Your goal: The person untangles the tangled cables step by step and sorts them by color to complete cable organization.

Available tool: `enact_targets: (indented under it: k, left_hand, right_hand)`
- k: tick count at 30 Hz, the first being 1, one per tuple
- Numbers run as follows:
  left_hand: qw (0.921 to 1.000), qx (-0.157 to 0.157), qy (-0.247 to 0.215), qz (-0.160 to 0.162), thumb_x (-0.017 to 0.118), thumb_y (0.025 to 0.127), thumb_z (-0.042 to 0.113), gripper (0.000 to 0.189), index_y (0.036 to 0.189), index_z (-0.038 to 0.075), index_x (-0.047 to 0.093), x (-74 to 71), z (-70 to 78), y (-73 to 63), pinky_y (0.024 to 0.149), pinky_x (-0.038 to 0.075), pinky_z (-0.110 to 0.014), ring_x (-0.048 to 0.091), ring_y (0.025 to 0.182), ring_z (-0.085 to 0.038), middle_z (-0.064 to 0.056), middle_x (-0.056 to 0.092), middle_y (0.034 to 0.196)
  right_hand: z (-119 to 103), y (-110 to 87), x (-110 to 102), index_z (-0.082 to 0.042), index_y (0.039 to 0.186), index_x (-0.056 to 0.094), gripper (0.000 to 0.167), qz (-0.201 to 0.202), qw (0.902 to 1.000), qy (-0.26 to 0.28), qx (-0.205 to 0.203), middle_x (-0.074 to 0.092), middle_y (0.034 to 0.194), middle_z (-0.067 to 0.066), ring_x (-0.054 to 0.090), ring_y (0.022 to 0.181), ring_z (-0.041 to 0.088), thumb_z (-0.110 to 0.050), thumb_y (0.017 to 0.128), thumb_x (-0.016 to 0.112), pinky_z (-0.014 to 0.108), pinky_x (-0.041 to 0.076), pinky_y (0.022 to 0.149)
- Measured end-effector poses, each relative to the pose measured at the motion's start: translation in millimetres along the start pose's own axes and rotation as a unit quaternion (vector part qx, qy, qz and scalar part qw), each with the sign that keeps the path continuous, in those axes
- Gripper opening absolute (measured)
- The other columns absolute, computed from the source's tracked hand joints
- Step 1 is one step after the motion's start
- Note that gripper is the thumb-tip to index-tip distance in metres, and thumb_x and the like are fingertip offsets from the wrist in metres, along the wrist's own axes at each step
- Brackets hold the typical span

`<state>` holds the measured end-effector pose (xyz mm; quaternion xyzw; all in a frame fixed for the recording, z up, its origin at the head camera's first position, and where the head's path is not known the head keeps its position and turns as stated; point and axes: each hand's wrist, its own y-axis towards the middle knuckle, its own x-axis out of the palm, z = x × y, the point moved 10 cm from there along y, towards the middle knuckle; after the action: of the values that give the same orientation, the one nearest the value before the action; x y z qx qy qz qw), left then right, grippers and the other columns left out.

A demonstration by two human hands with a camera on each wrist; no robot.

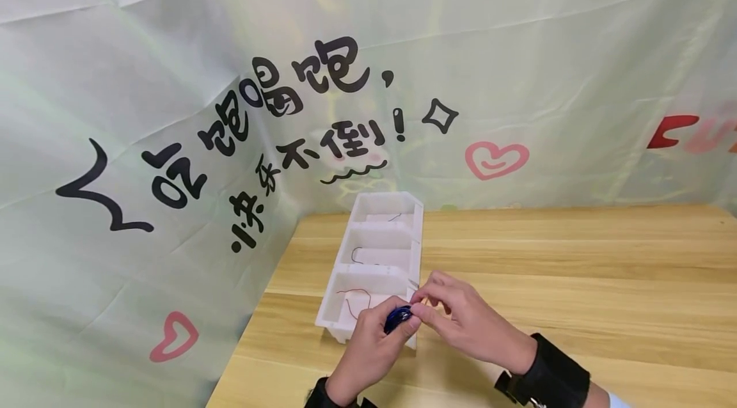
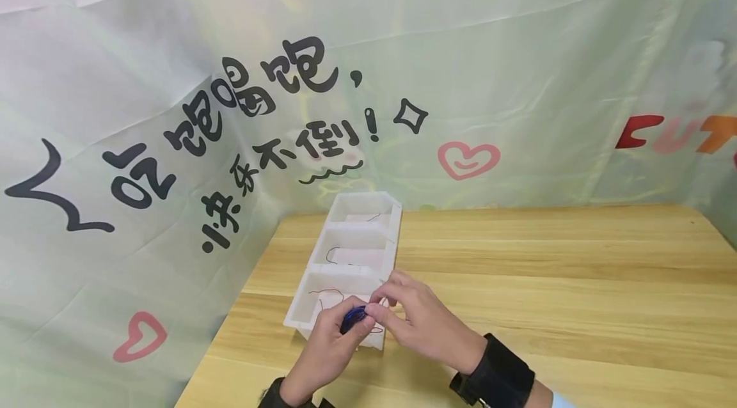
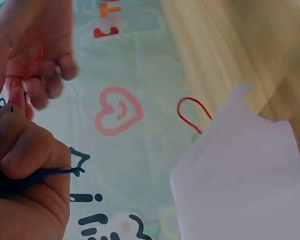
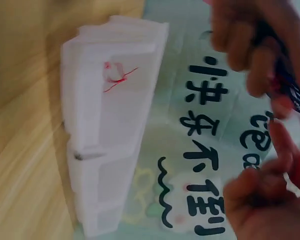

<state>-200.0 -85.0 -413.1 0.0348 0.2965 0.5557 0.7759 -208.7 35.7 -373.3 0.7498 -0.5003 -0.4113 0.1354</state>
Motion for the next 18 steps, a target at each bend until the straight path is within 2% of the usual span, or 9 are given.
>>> enact_targets:
  k: [3, 7, 10, 14, 18]
  left_hand:
    - [1.0, 0.0, -0.008, 0.003, 0.063, 0.101, 0.02, 0.008, 0.1, 0.012, 0.066, -0.3, 1.9, 0.6, 0.057, 0.041, -0.018, 0.048, 0.066, -0.001, 0.01, 0.054, 0.077]
    - [0.9995, 0.01, -0.021, 0.02, 0.059, 0.102, 0.011, 0.004, 0.103, 0.013, 0.062, -3.2, 5.6, 0.5, 0.059, 0.047, -0.022, 0.053, 0.071, -0.004, 0.003, 0.059, 0.083]
    - [0.9987, 0.013, -0.036, 0.033, 0.053, 0.104, 0.007, 0.008, 0.104, 0.012, 0.059, -3.9, 7.7, 1.4, 0.062, 0.051, -0.026, 0.056, 0.074, -0.006, -0.002, 0.061, 0.085]
    - [0.9988, 0.015, -0.032, 0.033, 0.051, 0.106, 0.007, 0.008, 0.103, 0.012, 0.056, -0.3, 9.9, 2.5, 0.059, 0.048, -0.023, 0.053, 0.07, -0.005, -0.001, 0.057, 0.081]
    - [0.9992, 0.012, -0.015, 0.035, 0.052, 0.106, 0.009, 0.006, 0.104, 0.01, 0.057, 0.2, 9.6, 1.3, 0.055, 0.043, -0.02, 0.049, 0.067, -0.002, 0.001, 0.054, 0.078]
  right_hand:
    - [-0.9, -3.3, 10.7, -0.023, 0.105, 0.067, 0.012, -0.056, 0.9984, 0.009, -0.006, 0.053, 0.087, -0.016, 0.052, 0.076, 0.001, -0.014, 0.102, 0.061, 0.021, 0.046, 0.062]
    - [-4.0, -6.9, 21.0, -0.023, 0.101, 0.065, 0.013, -0.098, 0.9935, 0.053, -0.023, 0.052, 0.083, -0.015, 0.05, 0.072, -0.002, -0.012, 0.103, 0.059, 0.018, 0.045, 0.061]
    - [-5.5, -10.0, 30.2, -0.021, 0.095, 0.061, 0.009, -0.117, 0.9893, 0.078, -0.037, 0.049, 0.078, -0.013, 0.046, 0.07, -0.004, -0.014, 0.1, 0.065, 0.015, 0.042, 0.059]
    - [-0.4, -12.7, 33.1, -0.018, 0.086, 0.058, 0.017, -0.101, 0.9888, 0.103, -0.038, 0.049, 0.073, -0.011, 0.044, 0.066, -0.006, -0.012, 0.097, 0.07, 0.013, 0.039, 0.054]
    - [7.3, -12.7, 19.5, -0.018, 0.083, 0.061, 0.024, -0.052, 0.9904, 0.125, -0.027, 0.052, 0.067, -0.009, 0.044, 0.06, -0.006, 0.002, 0.098, 0.063, 0.014, 0.039, 0.048]
